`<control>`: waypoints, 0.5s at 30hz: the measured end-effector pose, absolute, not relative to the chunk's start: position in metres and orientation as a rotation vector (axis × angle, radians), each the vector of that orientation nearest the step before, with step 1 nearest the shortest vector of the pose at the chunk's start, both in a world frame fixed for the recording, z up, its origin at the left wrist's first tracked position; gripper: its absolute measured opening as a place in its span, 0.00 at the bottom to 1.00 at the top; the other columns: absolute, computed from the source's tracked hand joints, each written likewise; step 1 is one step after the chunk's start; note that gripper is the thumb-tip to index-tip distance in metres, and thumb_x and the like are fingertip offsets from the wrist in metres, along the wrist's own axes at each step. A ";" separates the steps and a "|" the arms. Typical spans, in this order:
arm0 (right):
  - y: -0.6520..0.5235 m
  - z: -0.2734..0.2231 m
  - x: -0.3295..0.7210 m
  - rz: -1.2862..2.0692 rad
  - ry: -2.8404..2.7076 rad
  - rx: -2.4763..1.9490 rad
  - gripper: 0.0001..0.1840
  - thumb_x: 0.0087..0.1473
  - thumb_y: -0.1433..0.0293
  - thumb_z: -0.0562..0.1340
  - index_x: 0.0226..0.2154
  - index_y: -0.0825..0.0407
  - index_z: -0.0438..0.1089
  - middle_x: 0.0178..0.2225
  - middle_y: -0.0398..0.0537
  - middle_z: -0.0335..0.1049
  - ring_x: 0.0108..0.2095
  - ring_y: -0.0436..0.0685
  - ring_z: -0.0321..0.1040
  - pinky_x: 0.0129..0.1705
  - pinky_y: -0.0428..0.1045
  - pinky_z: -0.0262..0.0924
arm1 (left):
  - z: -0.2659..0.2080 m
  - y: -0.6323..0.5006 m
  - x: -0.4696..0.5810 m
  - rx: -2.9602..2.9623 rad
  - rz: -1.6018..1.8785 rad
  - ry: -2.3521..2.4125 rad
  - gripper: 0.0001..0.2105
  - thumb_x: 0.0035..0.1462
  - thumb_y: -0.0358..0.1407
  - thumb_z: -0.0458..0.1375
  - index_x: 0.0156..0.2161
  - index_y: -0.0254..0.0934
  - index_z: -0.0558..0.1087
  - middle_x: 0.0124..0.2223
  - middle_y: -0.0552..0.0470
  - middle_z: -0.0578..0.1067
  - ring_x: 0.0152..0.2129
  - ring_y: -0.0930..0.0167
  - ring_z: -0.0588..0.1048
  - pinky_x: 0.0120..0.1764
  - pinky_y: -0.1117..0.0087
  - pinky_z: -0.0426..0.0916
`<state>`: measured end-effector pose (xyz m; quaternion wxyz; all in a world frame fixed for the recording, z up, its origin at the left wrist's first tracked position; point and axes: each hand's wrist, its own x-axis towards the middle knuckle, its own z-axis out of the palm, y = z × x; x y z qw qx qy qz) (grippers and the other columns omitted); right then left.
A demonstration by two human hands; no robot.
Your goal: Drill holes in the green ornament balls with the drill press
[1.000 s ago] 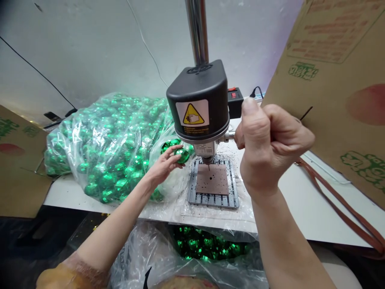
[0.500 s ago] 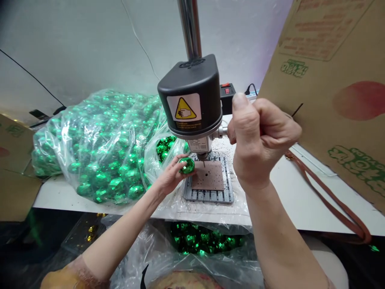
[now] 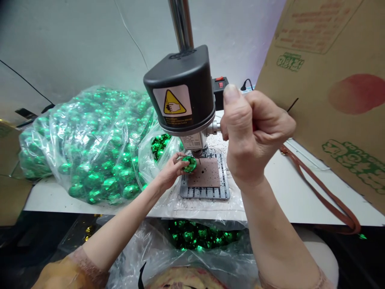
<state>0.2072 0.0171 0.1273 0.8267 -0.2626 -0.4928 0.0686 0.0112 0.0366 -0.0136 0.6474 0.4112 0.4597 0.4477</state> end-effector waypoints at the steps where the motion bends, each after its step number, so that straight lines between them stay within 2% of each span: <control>1: 0.017 0.127 0.207 0.144 -1.045 -0.556 0.27 0.61 0.65 0.64 0.15 0.49 0.55 0.14 0.36 0.52 0.15 0.45 0.49 0.20 0.51 0.50 | -0.016 0.038 0.012 0.986 1.041 1.062 0.25 0.44 0.36 0.74 0.48 0.38 0.72 0.41 0.51 0.80 0.38 0.66 0.79 0.47 0.59 0.74; 4: 0.016 0.127 0.206 0.140 -1.044 -0.559 0.26 0.61 0.66 0.64 0.15 0.49 0.56 0.14 0.36 0.52 0.15 0.46 0.49 0.20 0.51 0.49 | -0.023 0.041 0.014 1.090 1.092 1.039 0.27 0.43 0.36 0.75 0.50 0.38 0.75 0.45 0.50 0.81 0.42 0.66 0.79 0.53 0.61 0.69; 9: 0.015 0.128 0.206 0.137 -1.041 -0.560 0.26 0.61 0.67 0.63 0.15 0.49 0.55 0.14 0.36 0.50 0.15 0.46 0.48 0.20 0.52 0.47 | -0.031 0.047 0.015 1.193 1.117 0.956 0.28 0.45 0.41 0.77 0.50 0.40 0.73 0.44 0.50 0.81 0.42 0.67 0.78 0.51 0.62 0.69; 15: 0.015 0.128 0.206 0.138 -1.037 -0.575 0.27 0.61 0.67 0.63 0.15 0.50 0.54 0.14 0.36 0.50 0.16 0.45 0.47 0.22 0.51 0.48 | -0.042 0.056 0.015 1.347 1.056 0.895 0.31 0.45 0.43 0.78 0.51 0.39 0.72 0.49 0.47 0.80 0.50 0.62 0.77 0.56 0.59 0.68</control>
